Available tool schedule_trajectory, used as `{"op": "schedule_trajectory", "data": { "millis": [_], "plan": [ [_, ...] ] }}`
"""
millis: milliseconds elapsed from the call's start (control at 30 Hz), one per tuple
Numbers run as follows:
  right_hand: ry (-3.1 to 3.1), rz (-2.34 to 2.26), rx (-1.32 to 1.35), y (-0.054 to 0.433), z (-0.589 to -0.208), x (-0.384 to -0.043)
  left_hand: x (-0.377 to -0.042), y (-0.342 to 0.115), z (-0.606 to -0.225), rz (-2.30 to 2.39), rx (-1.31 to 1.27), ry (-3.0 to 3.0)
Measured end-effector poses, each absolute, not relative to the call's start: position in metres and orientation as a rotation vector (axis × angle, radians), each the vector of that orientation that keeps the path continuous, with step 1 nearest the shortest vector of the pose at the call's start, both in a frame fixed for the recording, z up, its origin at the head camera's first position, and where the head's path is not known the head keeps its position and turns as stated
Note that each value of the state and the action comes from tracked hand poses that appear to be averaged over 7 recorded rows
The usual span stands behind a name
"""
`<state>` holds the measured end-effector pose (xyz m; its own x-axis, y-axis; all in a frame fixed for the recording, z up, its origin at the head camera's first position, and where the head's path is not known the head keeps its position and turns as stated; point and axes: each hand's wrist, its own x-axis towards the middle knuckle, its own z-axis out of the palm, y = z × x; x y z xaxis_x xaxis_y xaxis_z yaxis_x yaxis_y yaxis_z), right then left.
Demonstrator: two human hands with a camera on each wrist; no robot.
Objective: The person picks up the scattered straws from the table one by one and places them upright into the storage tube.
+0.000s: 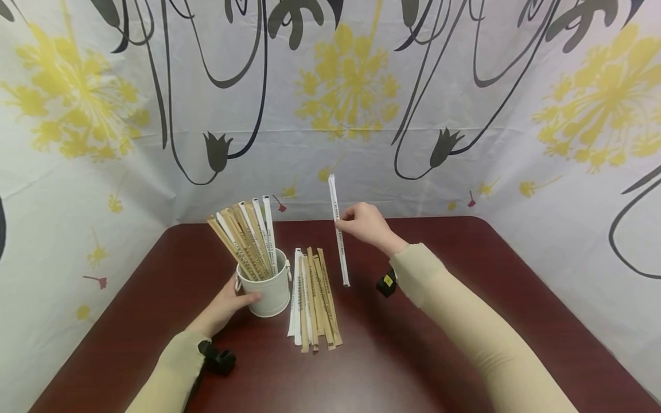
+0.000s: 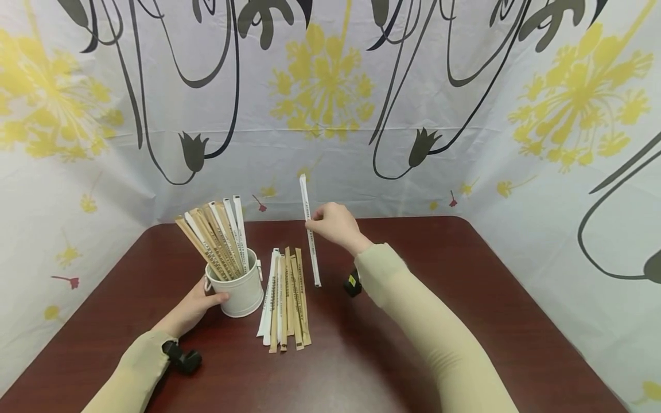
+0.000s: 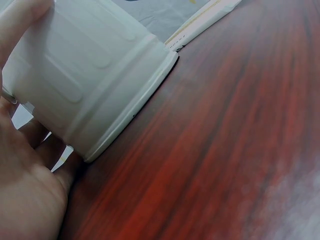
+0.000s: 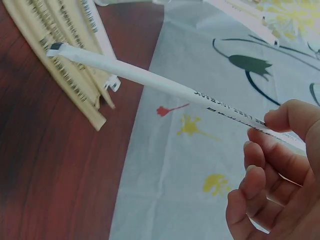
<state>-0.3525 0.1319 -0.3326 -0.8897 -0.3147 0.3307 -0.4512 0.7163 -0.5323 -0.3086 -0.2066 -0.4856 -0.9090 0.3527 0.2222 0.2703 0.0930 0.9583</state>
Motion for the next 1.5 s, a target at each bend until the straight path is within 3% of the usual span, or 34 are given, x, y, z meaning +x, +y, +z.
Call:
{"op": "schedule_trajectory", "data": {
  "millis": [667, 1200, 1500],
  "plan": [
    [-2.281, 1.085, 0.821, 0.039, -0.272, -0.341, -0.315, -0.209, -0.482, 1.970, 0.698, 2.246],
    [-2.622, 0.653, 1.128, -0.023, -0.347, -0.325, -0.313, -0.208, -0.487, 1.955, 0.682, 2.251],
    [-2.664, 0.593, 1.147, -0.029, -0.358, -0.325, -0.311, -0.210, -0.486, 1.966, 0.721, 2.258]
  ]
}}
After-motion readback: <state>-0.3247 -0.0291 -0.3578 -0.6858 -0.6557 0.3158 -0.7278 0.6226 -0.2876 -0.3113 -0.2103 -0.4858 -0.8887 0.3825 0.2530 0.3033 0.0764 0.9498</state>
